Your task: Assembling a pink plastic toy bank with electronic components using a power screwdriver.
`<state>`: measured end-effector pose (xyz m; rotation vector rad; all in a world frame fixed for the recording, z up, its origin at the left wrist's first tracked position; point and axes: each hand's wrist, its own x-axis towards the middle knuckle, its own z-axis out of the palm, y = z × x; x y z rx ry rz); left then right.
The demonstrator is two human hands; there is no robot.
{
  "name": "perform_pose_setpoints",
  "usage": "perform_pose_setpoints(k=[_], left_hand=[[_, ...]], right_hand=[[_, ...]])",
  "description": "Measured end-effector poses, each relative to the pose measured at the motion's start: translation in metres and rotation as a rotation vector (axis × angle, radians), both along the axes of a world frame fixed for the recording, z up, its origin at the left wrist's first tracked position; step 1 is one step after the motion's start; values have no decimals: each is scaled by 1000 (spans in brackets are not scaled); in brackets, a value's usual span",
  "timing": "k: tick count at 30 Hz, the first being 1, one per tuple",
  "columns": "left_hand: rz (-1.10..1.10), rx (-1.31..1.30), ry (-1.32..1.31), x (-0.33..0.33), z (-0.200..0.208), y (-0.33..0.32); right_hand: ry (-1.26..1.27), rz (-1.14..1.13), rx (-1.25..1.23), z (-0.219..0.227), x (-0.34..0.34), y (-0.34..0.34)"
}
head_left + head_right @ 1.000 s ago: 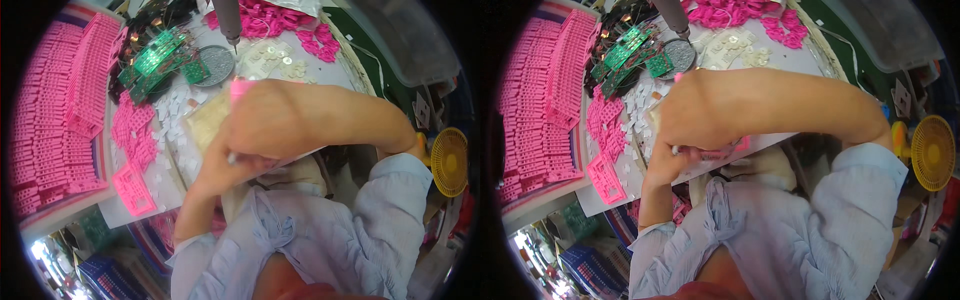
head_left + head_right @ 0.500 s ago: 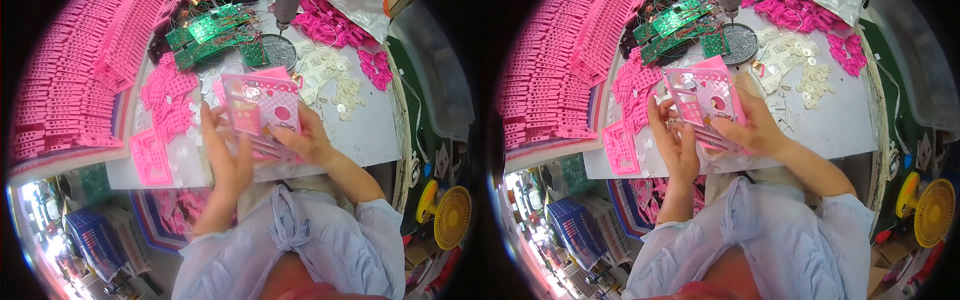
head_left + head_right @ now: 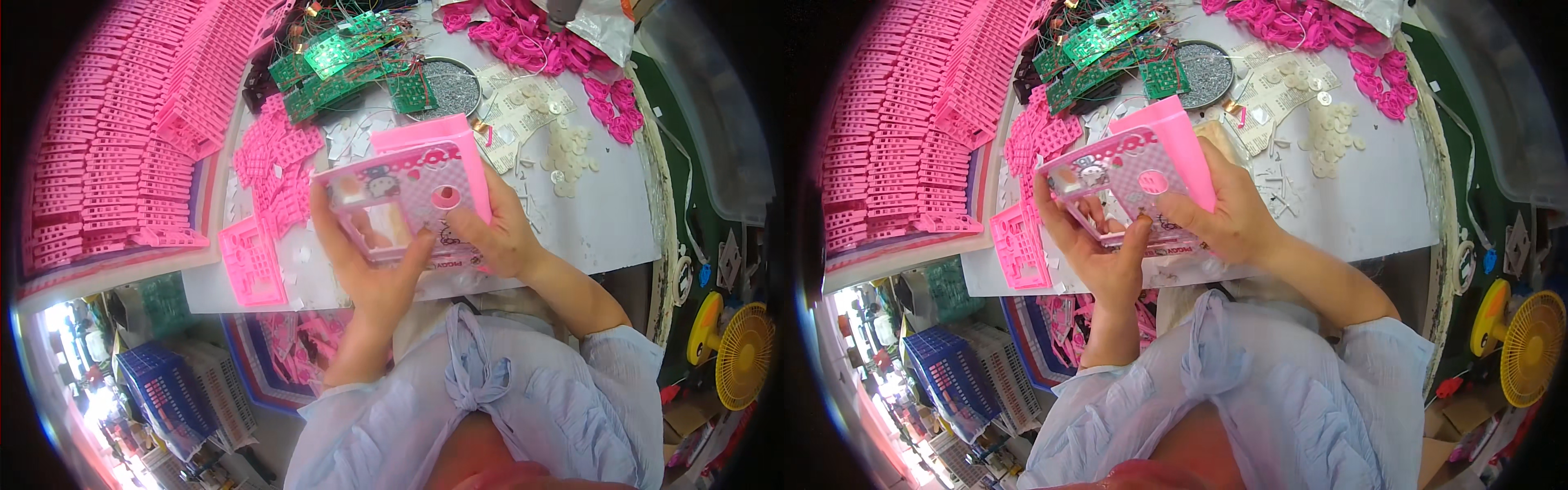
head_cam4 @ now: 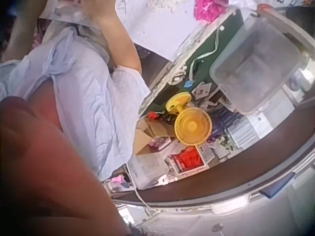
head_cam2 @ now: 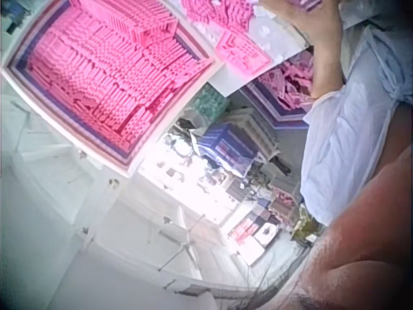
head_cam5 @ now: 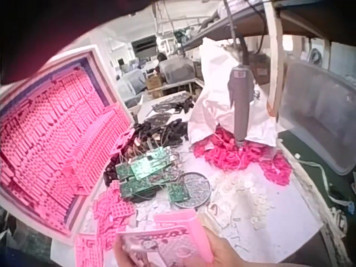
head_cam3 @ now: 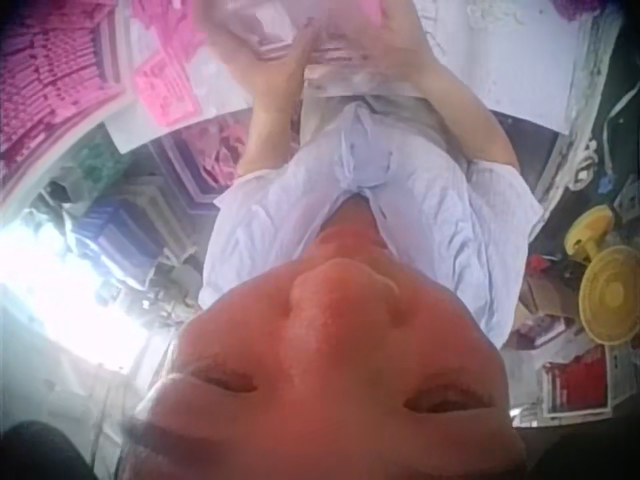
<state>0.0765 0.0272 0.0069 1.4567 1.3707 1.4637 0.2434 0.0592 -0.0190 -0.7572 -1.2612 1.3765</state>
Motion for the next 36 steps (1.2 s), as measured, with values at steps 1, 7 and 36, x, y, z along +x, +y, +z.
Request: perform_pose_setpoints(k=[1,7,36], left_hand=[[-8,-34,23,-2,-4,1],[-103,-250,-105,4,-21,2],[128,-253,-261,-30,-31,12]], right_hand=[[28,-6,19,0,0,0],[-15,35,51,1,5,-3],[294,533,-402,13,24,21]])
